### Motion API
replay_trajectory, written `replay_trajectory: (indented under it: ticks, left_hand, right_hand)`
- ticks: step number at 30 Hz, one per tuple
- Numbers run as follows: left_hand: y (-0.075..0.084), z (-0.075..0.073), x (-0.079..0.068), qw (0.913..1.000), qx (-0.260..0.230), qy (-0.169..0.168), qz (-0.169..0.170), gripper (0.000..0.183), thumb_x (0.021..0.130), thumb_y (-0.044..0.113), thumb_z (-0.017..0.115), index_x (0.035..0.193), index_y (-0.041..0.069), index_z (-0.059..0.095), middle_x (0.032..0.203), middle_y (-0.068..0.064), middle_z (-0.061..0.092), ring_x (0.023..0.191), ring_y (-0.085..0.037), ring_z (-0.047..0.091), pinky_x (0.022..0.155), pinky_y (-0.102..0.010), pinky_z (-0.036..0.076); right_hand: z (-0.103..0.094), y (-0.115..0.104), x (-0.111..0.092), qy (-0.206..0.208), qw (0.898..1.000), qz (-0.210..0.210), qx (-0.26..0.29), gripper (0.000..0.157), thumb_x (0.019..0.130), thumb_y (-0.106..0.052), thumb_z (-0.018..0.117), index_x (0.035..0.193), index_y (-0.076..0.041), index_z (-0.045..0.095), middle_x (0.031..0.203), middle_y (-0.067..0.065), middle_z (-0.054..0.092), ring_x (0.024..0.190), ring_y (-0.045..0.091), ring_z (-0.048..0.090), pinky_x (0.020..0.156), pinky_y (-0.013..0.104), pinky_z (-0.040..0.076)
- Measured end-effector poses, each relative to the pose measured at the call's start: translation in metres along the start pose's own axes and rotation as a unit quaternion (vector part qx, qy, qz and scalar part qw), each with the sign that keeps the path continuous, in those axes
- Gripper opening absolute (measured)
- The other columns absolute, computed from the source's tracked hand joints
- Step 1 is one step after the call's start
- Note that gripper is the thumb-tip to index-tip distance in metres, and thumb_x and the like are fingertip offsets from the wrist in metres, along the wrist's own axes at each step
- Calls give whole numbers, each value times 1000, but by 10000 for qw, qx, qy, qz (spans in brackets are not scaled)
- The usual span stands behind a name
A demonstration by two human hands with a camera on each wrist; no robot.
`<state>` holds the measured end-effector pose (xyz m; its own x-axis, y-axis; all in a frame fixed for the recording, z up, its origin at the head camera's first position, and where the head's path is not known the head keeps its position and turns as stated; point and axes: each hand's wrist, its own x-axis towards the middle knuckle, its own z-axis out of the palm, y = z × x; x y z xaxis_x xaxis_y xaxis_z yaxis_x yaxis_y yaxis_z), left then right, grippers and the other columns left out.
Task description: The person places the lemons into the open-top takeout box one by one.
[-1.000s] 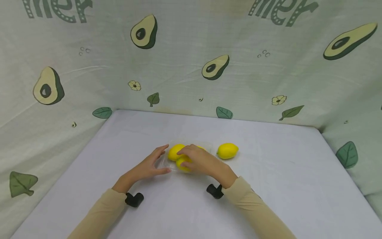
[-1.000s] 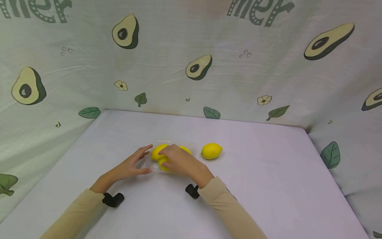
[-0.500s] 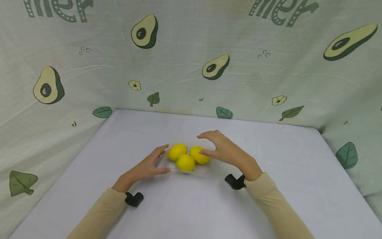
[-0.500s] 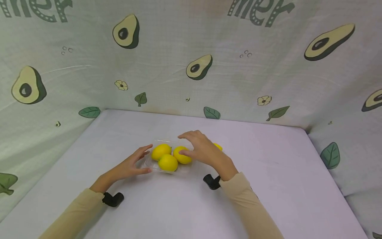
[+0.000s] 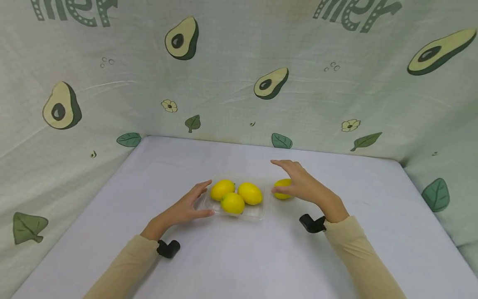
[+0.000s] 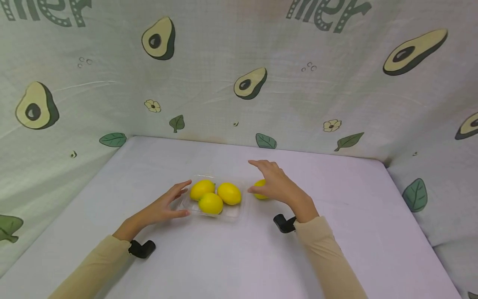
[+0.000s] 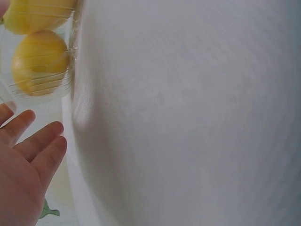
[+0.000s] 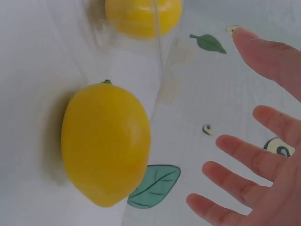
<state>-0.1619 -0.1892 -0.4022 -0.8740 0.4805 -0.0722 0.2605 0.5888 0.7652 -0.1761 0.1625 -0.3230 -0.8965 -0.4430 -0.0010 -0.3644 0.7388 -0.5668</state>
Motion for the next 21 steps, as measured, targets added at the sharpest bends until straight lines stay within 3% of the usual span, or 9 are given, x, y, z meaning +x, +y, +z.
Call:
replay_trajectory:
  ticks: [11, 21]
  left_hand:
    - [1, 0, 0, 10000, -10, 0, 41, 92, 79, 41, 71, 149, 17, 16, 154, -9, 18, 138, -37, 27, 107, -62, 24]
    - [2, -1, -1, 10000, -4, -1, 8, 91, 79, 39, 71, 149, 17, 16, 153, -9, 19, 138, -37, 27, 107, -62, 24]
  right_hand:
    - [4, 22, -3, -133, 9996, 212, 142, 74, 82, -23, 70, 144, -10, 32, 147, 16, 32, 130, 36, 30, 105, 59, 29]
    - [14, 39, 1, -235, 9995, 195, 72, 64, 80, -15, 70, 136, -4, 41, 138, 22, 37, 125, 40, 34, 104, 59, 30]
